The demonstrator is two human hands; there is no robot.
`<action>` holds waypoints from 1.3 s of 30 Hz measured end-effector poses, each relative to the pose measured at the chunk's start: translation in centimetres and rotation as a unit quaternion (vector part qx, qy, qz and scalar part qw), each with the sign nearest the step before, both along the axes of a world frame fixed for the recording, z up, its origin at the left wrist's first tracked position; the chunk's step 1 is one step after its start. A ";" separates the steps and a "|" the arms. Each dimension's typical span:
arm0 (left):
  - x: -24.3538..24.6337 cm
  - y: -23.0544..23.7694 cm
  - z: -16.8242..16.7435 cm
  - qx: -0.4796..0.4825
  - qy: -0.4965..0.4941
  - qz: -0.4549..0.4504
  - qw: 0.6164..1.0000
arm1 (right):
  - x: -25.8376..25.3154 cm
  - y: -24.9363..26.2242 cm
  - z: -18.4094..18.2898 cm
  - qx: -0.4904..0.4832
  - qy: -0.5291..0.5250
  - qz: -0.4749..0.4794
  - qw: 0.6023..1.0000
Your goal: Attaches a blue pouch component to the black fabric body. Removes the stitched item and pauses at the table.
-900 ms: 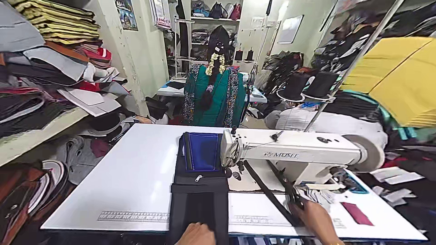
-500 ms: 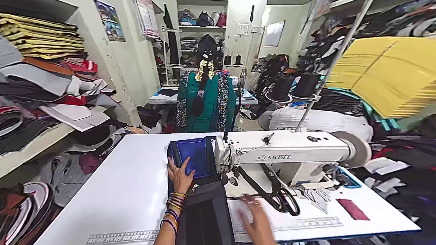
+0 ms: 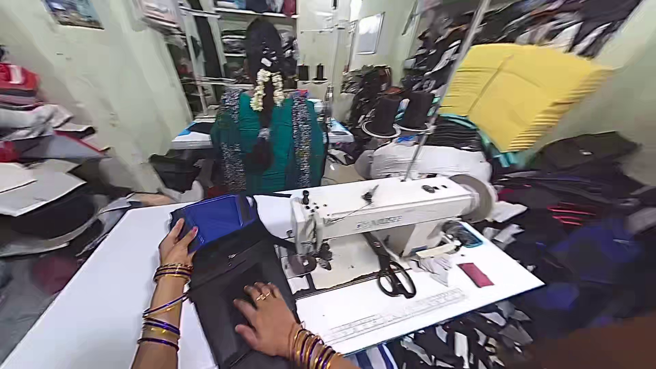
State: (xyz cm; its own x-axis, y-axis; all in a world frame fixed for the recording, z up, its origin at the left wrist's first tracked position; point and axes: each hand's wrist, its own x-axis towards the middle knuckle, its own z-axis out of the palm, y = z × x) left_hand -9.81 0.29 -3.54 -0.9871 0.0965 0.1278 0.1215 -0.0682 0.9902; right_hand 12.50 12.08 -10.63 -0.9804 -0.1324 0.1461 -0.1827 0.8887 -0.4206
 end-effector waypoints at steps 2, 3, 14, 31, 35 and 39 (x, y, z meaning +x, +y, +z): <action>3.6 -1.2 2.4 0.079 -0.028 0.000 0.996 | -0.2 0.0 -0.3 -0.067 0.043 -0.014 0.997; 5.6 -1.9 2.8 0.080 -0.021 -0.004 0.997 | -0.2 0.3 -0.3 -0.146 0.091 -0.033 0.985; 18.7 -5.3 -5.1 -0.068 0.027 -0.037 0.997 | 2.0 4.4 3.8 -0.599 -0.053 -0.190 0.776; 19.0 -5.8 -7.7 -0.251 0.088 -0.031 0.963 | 4.5 5.3 4.0 -0.091 -0.043 -0.229 0.968; 19.0 -6.4 -8.1 -0.273 0.102 -0.021 0.956 | 5.2 5.1 1.6 -0.135 0.007 -0.212 0.968; 20.6 -5.8 -6.1 -0.355 0.124 -0.048 0.925 | 5.9 4.8 0.0 -0.151 0.064 -0.206 0.965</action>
